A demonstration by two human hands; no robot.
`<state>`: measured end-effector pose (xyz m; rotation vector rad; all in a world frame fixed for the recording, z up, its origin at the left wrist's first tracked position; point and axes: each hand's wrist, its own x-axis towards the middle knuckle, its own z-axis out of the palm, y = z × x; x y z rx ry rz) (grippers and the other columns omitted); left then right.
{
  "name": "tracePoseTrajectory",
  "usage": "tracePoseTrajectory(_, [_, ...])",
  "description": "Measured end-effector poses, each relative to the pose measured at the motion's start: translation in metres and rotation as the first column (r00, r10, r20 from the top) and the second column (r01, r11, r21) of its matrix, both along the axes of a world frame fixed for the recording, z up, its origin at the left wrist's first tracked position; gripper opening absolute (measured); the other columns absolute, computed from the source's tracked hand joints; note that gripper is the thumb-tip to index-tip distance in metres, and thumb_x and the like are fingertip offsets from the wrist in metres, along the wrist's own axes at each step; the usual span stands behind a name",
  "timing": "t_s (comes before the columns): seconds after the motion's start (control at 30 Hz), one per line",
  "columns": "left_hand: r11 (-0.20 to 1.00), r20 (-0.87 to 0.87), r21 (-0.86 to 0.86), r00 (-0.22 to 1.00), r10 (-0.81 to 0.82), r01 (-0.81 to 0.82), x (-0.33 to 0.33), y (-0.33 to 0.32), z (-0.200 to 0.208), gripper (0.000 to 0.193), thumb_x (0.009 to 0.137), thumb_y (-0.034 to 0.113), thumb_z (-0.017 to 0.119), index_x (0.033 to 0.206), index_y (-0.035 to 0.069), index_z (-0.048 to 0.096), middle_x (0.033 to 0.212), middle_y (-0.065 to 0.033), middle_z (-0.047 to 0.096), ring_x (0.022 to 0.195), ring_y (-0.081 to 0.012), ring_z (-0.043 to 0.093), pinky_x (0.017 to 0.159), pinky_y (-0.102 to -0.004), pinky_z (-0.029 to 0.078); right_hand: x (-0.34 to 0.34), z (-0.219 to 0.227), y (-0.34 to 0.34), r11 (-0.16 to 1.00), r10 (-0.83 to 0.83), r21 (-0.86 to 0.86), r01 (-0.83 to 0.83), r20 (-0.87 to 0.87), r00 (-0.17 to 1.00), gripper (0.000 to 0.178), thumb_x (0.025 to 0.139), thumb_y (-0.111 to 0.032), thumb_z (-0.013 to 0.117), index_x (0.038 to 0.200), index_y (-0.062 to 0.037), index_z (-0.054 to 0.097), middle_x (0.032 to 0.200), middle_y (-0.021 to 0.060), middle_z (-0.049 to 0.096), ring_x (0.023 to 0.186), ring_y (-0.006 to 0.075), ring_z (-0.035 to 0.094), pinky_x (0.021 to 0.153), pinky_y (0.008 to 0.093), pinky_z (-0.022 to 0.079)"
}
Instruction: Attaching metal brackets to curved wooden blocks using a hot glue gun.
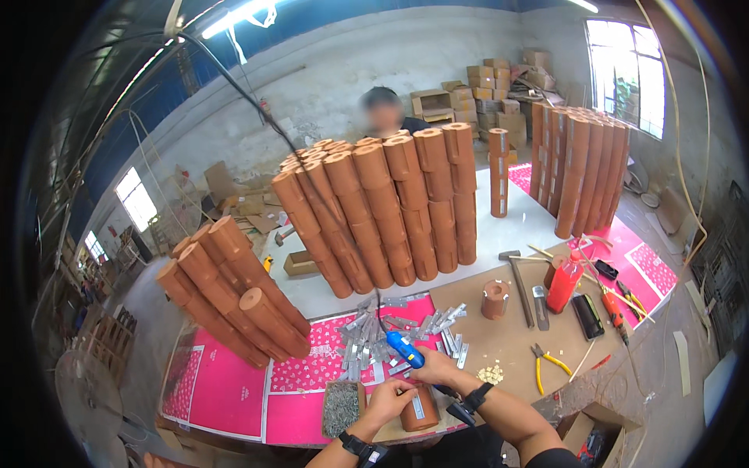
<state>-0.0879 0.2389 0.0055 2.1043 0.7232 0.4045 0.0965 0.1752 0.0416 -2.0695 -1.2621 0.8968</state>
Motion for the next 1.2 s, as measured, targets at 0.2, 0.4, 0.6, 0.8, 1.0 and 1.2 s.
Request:
tracePoseTrajectory(0.2, [0.999,-0.026,-0.041,0.999,0.018,-0.019,-0.003,-0.009,-0.003,0.028,0.087,0.026,0.073,0.096,0.0,0.071,0.091,-0.0156,0.07,0.083,-0.0259,0.068,0.075,-0.037,0.053,0.0,0.006,-0.028,0.871,-0.115,0.39,0.3,-0.431,0.895,0.044,0.077,-0.013,0.073,0.119,-0.004,0.061,0.093,0.0075,0.069,0.084,0.0149,0.066,0.076,0.0305,0.052])
tracePoseTrajectory(0.4, [0.998,0.055,-0.009,0.996,0.069,-0.068,-0.009,-0.028,-0.012,0.029,0.087,0.028,0.069,0.093,0.0,0.069,0.091,-0.0198,0.066,0.088,-0.0359,0.066,0.078,-0.0435,0.052,-0.019,-0.004,-0.055,0.688,-0.098,0.54,0.484,-0.593,0.799,0.024,0.084,-0.004,0.072,0.106,-0.0009,0.062,0.092,0.0024,0.067,0.08,0.008,0.063,0.07,0.0257,0.052])
tracePoseTrajectory(0.6, [0.978,0.072,0.135,0.986,0.148,-0.157,-0.004,-0.032,-0.013,0.029,0.088,0.028,0.065,0.091,-0.001,0.066,0.093,-0.0218,0.064,0.091,-0.0398,0.062,0.08,-0.0476,0.049,-0.022,-0.03,-0.059,0.532,-0.206,0.647,0.547,-0.528,0.824,0.026,0.082,-0.005,0.074,0.105,-0.002,0.064,0.09,-0.0015,0.063,0.083,0.0074,0.058,0.077,0.0262,0.05])
tracePoseTrajectory(0.8, [0.973,0.162,0.128,0.972,0.168,-0.19,0.007,-0.02,0.001,0.021,0.085,0.019,0.066,0.088,-0.002,0.064,0.088,-0.0198,0.062,0.091,-0.0377,0.06,0.078,-0.0458,0.048,-0.018,-0.016,-0.048,0.466,-0.125,0.724,0.508,-0.515,0.848,0.025,0.086,0.002,0.067,0.109,-0.0022,0.056,0.087,0.0027,0.06,0.072,0.0106,0.06,0.065,0.026,0.051])
tracePoseTrajectory(1.0, [0.983,0.209,0.038,0.963,0.171,-0.182,-0.015,-0.031,0.021,0.023,0.09,0.023,0.066,0.096,0.001,0.066,0.095,-0.0162,0.062,0.09,-0.0347,0.061,0.08,-0.0434,0.049,-0.014,-0.033,-0.059,0.467,-0.07,0.713,0.522,-0.559,0.826,0.027,0.087,0.002,0.065,0.112,-0.0001,0.054,0.082,0.0055,0.059,0.065,0.0117,0.061,0.059,0.026,0.051])
tracePoseTrajectory(1.2, [0.838,-0.077,0.502,0.954,0.291,-0.215,-0.106,0.006,0.04,0.018,0.081,0.01,0.074,0.097,0.004,0.07,0.096,-0.0164,0.066,0.099,-0.0363,0.06,0.086,-0.0446,0.049,-0.025,-0.025,-0.069,0.451,-0.173,0.615,0.646,-0.65,0.74,0.025,0.087,0.001,0.066,0.11,-0.002,0.057,0.087,0.0029,0.061,0.073,0.0102,0.062,0.065,0.0252,0.051])
